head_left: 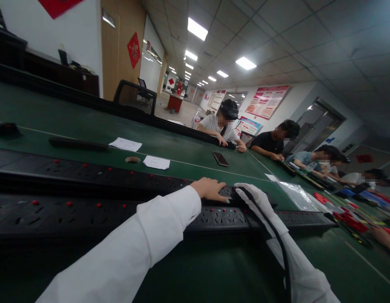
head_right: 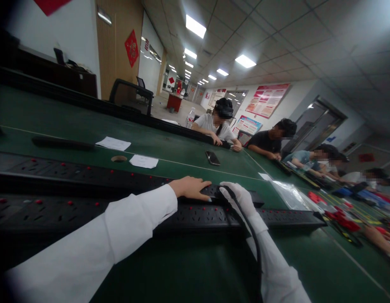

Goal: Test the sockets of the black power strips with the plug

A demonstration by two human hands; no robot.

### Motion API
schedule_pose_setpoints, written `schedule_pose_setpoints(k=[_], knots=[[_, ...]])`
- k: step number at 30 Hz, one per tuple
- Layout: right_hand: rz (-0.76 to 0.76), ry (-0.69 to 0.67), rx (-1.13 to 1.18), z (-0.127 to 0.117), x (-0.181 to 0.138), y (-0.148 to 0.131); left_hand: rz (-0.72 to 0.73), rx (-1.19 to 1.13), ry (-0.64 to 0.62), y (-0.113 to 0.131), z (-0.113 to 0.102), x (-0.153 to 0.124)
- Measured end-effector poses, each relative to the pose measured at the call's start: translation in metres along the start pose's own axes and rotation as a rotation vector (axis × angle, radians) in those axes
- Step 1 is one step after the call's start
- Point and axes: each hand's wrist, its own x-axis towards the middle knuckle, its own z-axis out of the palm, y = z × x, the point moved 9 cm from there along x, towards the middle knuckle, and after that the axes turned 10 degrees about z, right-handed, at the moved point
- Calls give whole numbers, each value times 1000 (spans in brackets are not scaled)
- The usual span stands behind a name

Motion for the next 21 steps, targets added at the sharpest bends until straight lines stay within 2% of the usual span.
schedule_pose_setpoints(k=[21], knots=[[-6, 54, -12, -1, 0, 1, 19, 28, 15, 0, 1, 1]])
